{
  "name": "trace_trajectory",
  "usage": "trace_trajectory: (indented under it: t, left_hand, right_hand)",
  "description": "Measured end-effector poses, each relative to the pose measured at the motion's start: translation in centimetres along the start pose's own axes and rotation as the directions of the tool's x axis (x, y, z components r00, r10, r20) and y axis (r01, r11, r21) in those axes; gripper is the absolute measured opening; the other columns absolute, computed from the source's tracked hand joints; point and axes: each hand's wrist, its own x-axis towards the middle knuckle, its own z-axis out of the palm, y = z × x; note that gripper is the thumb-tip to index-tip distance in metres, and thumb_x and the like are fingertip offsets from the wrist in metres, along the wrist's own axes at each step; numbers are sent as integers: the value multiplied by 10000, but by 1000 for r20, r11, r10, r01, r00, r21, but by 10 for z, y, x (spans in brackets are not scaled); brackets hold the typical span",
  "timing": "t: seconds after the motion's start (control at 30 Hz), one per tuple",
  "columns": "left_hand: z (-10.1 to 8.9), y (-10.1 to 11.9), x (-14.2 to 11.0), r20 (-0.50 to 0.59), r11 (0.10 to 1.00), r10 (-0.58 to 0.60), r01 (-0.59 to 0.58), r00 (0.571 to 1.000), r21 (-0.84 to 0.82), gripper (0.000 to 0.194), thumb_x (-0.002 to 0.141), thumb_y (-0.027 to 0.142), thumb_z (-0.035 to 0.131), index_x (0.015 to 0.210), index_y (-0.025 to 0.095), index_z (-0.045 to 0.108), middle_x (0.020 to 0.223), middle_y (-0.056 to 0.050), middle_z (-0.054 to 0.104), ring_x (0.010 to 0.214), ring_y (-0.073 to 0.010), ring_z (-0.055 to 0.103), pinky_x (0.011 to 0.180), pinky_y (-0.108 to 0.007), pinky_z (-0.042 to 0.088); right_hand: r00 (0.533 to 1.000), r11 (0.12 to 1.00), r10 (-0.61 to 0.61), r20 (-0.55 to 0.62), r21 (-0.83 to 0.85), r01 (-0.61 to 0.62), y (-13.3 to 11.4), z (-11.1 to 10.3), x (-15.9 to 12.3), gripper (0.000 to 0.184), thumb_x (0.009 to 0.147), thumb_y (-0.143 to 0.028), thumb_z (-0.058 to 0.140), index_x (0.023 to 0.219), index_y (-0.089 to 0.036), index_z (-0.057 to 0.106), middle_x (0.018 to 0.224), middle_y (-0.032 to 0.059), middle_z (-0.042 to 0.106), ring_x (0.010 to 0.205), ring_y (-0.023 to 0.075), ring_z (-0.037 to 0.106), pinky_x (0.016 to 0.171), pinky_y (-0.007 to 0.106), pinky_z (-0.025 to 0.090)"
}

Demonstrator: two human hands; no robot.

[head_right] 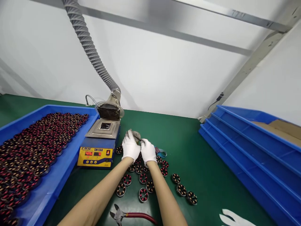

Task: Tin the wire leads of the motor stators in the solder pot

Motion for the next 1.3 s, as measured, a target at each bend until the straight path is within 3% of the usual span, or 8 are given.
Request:
trace_trajectory:
  t: [0.2, 0.57, 0.77, 0.93, 1.03, 1.13, 1.3]
  left_hand:
    - [12, -11, 16, 14, 994, -106, 107, 994, -31, 962, 626, 351, 701, 1370, 59, 165, 1188, -192, 481, 1039, -296, 508, 900, -423, 397]
    - [24, -16, 18, 2, 985, -165, 165, 986, -55, 935, 605, 388, 725, 1340, 58, 251, 1172, -165, 528, 1056, -279, 509, 936, -411, 374]
    - [24, -18, 19, -8, 985, -163, 162, 987, -60, 945, 589, 399, 744, 1328, 56, 264, 1166, -162, 530, 1049, -275, 512, 933, -402, 376]
    - [23, -17, 17, -14, 987, -147, 146, 989, -71, 920, 623, 396, 726, 1332, 54, 249, 1150, -165, 533, 1038, -272, 514, 924, -403, 375]
    - [24, -17, 17, -19, 986, -156, 154, 988, -67, 952, 596, 380, 749, 1338, 60, 246, 1149, -158, 534, 1039, -272, 511, 921, -395, 378]
    - [25, -18, 17, -19, 986, -158, 157, 987, -53, 967, 584, 380, 759, 1340, 60, 248, 1158, -161, 531, 1048, -276, 508, 926, -390, 374]
    - [26, -19, 18, -21, 988, -149, 149, 989, -27, 933, 618, 396, 731, 1339, 50, 251, 1139, -164, 539, 1022, -278, 521, 913, -395, 377]
  right_hand:
    - [994, 995, 5, 108, -99, 6, -2, -5, 4, 285, 869, -226, 405, 1028, -208, 640, 913, 93, 717, 811, 236, 674, 693, 327, 488]
    - [952, 985, -12, 305, -159, 63, 0, -29, 9, 314, 858, -233, 390, 1043, -233, 644, 948, 81, 712, 848, 235, 661, 725, 300, 442]
    - [947, 995, 7, 320, -101, 27, 7, -49, 0, 290, 832, -232, 420, 974, -214, 673, 904, 103, 712, 823, 253, 651, 750, 333, 428]
    - [966, 996, 44, 254, 59, -60, 19, -63, 0, 271, 814, -258, 442, 930, -197, 680, 856, 77, 708, 797, 218, 639, 738, 315, 442]
    - [976, 972, 98, 194, 190, -136, 23, -54, 5, 369, 841, -331, 390, 1020, -136, 647, 773, 69, 696, 660, 180, 629, 623, 289, 472]
    - [978, 941, 138, 160, 289, -179, 22, -28, 10, 473, 846, -380, 363, 1094, -63, 612, 673, 66, 681, 512, 157, 588, 508, 279, 469]
    - [985, 943, 118, 126, 296, -151, 16, 10, 13, 432, 843, -344, 378, 1056, -78, 643, 886, 110, 711, 695, 183, 651, 651, 302, 518]
